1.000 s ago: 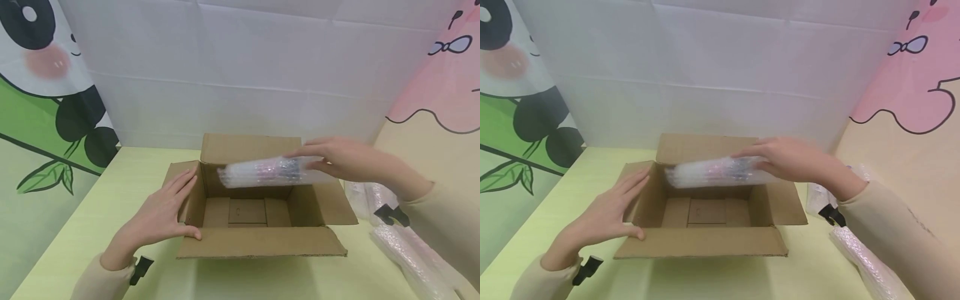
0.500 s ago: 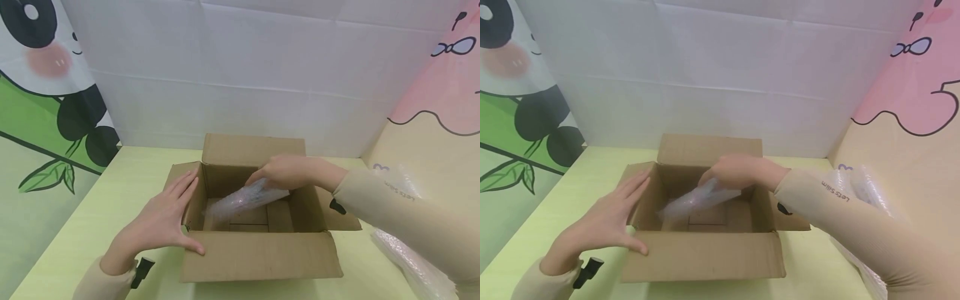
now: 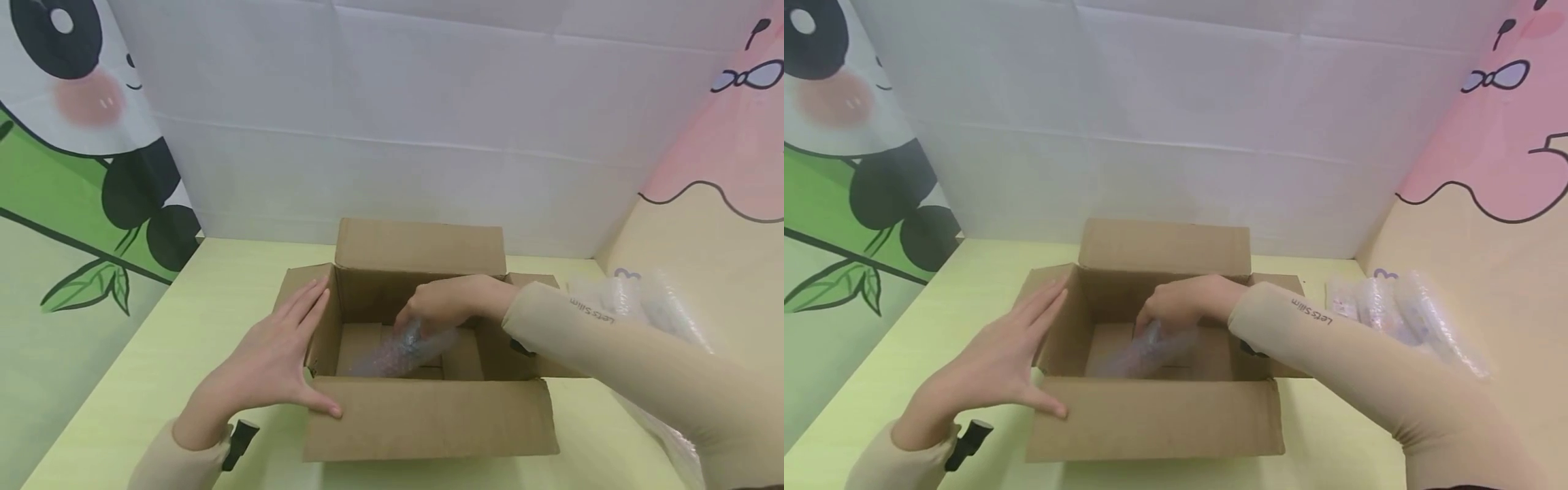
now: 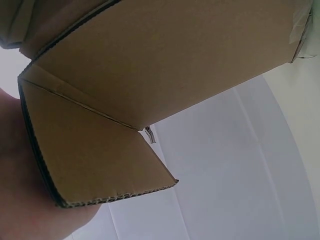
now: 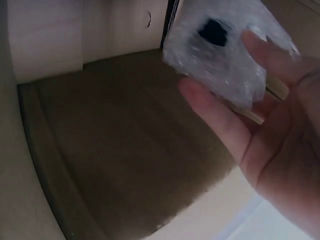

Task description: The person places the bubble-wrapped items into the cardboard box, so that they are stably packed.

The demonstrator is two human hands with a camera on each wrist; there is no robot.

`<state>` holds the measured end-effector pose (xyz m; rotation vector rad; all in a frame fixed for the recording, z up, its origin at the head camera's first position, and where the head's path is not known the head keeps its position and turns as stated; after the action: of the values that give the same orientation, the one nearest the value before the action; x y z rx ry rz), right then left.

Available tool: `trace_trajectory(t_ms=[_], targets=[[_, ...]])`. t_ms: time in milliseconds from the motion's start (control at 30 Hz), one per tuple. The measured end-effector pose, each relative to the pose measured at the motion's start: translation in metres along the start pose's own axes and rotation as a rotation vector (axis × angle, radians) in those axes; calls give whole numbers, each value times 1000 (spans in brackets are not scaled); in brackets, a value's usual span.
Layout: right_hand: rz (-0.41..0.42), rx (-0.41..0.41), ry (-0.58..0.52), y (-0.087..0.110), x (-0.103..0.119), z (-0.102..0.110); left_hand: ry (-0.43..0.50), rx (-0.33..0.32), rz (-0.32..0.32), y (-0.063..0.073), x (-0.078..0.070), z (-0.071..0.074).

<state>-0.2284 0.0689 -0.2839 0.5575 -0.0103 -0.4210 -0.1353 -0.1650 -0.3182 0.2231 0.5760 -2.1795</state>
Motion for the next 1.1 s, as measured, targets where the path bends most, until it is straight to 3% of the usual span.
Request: trace_trajectory(t_ms=[200,433,767,1100], targets=[[2,110,13,-10,2,-11,4,16,15,-2,0,0],[-50,210,-19,-20,5,-26,3,22,24,-3,1,-1],[-37,253,-95,-29,10,-49,7,41,41,-2,-1,0],[-57,297,-158,-34,14,-50,-11,22,25,2,-1,0]])
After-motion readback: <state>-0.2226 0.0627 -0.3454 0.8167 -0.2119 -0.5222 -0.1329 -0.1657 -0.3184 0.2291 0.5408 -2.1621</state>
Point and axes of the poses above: each hand's wrist, its own y-axis away from the middle knuckle, its own z-axis out of the back of the hand, x = y × z, the point moved 2 cm from there along -y, towards the middle knuckle, and after that the axes turned 15 degrees about y, right-handed, at the moved point
